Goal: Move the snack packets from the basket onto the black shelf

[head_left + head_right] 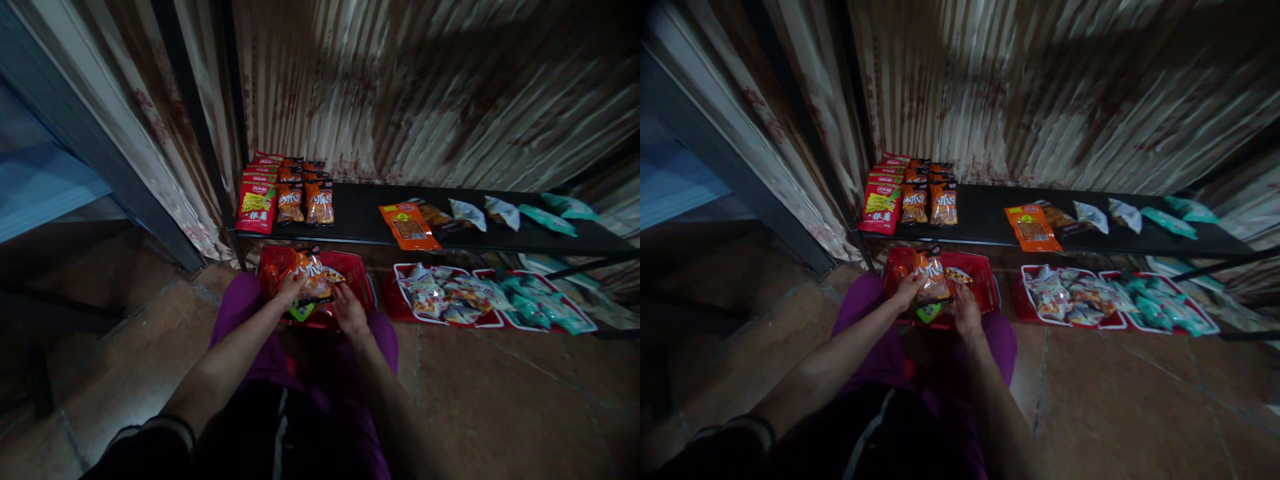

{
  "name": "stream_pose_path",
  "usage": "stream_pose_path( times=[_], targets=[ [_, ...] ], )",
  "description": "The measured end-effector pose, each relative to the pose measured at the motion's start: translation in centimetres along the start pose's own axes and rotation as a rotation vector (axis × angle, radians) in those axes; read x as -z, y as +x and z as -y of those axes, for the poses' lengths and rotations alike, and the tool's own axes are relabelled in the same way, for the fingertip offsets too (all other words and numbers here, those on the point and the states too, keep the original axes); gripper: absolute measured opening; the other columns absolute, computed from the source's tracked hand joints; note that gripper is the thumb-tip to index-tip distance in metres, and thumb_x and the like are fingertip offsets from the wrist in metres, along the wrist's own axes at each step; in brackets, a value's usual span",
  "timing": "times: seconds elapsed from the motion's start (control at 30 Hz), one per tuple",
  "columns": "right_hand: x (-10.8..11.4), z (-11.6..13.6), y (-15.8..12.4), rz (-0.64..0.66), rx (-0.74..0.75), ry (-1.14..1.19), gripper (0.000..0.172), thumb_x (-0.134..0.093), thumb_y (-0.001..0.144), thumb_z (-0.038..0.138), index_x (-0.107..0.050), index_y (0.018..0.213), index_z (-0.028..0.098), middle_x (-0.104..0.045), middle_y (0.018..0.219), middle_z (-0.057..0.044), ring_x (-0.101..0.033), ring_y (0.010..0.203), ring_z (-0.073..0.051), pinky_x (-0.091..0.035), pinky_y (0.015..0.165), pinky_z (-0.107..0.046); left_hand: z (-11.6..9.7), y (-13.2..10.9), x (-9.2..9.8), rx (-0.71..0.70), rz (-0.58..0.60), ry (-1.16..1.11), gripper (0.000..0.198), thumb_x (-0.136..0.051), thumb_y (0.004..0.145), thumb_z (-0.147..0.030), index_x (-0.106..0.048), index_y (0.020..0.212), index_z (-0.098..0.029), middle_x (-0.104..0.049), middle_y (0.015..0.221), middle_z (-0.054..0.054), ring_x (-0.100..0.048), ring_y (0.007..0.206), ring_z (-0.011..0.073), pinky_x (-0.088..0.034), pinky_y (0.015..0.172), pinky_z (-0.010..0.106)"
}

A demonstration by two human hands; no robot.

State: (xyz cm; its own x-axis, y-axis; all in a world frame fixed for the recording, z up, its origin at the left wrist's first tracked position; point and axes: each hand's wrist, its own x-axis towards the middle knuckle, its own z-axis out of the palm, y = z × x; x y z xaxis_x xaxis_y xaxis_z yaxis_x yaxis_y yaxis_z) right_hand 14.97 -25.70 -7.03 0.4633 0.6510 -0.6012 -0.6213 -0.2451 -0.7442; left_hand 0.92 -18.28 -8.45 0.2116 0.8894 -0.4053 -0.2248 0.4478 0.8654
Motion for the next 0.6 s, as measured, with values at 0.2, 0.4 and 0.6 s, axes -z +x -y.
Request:
stream_pose_path(
  times=[0.2, 0.4, 0.6],
  targets=[
    [-2.8, 6.9, 1.5, 0.162, 0.172, -0.099, 0.019, -0.073, 0.074, 0.037, -0.069, 0.085, 0.023, -0.073, 0.088, 0.000, -0.067, 0.077, -0.011, -0.052, 0.064, -0.020, -0.9, -0.8, -0.6, -0.040, 0.207, 0.192, 0.029, -0.079, 0.063, -0.034, -0.069, 0.086, -0.019, -0.071, 0.082, 0.003, -0.065, 0.077, 0.0183, -0.051, 0.079, 0.030],
    [-4.3, 8.3, 1.7, 0.165, 0.261, -0.142, 0.024, -0.084, 0.060, 0.031, -0.067, 0.069, 0.016, -0.067, 0.057, 0.000, -0.057, 0.046, -0.009, -0.047, 0.044, -0.019, -2.3, -1.7, -0.5, -0.097, 0.237, 0.274, 0.028, -0.079, 0.061, -0.034, -0.068, 0.084, -0.021, -0.071, 0.079, 0.000, -0.064, 0.083, 0.0190, -0.049, 0.081, 0.028],
    [-4.9, 7.3, 2.2, 0.033, 0.315, -0.042, 0.030, -0.085, 0.055, 0.034, -0.061, 0.057, 0.017, -0.063, 0.047, 0.003, -0.053, 0.040, -0.009, -0.045, 0.040, -0.021, -3.2, -2.4, -0.5, -0.074, 0.307, 0.219, 0.034, -0.075, 0.066, -0.041, -0.067, 0.093, -0.021, -0.071, 0.087, 0.003, -0.064, 0.084, 0.0193, -0.050, 0.079, 0.029]
  ],
)
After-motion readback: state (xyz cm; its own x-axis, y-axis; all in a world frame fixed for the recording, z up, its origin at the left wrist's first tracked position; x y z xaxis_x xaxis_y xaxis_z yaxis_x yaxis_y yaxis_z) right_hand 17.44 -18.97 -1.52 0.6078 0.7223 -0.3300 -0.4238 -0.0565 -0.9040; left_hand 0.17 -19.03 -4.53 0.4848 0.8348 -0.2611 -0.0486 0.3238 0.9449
